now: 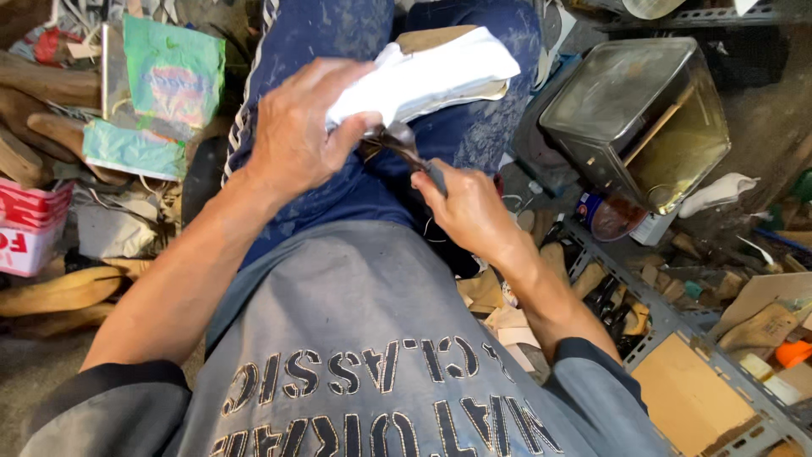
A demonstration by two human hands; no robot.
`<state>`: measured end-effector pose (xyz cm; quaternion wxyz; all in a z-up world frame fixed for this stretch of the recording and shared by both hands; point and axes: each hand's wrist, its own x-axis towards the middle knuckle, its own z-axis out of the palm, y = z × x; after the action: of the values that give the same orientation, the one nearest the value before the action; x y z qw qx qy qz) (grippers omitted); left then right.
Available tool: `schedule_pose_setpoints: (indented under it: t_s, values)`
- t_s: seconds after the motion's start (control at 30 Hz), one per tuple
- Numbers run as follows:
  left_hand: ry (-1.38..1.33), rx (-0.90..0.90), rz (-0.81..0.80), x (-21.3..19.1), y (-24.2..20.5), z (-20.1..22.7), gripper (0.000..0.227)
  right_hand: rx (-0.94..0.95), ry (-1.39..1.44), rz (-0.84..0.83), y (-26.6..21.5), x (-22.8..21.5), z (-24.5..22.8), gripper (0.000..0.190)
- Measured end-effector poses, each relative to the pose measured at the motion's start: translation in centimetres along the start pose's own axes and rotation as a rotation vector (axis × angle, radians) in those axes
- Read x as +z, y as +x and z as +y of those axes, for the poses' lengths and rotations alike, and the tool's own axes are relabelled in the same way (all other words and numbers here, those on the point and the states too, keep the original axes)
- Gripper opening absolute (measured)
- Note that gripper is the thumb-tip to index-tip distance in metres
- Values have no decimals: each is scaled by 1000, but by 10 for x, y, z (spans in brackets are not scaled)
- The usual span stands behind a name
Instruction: The person holds a white shoe with a wooden last on their lap and uses a hammer to tap the shoe's edge. They then use pliers to pull and adjust the shoe's upper material, repeating the hammering and pulling actions to shape the shoe.
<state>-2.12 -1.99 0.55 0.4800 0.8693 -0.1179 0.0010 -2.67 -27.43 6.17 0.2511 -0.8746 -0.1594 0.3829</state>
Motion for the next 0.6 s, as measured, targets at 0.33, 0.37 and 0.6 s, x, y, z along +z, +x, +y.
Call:
schedule_pose_setpoints:
  t_s: [0.33,0.37,0.6]
  values:
    - [35,-163,88,16,9,11,57,38,97,-78,4,-25,-16,33]
    - [5,-172,119,20,1,10,52,64,74,-176,-6,-31,-22,37]
    - [-52,-72,94,-5,9,-6,42,-124,-229,-256,-18,-99,-19,60]
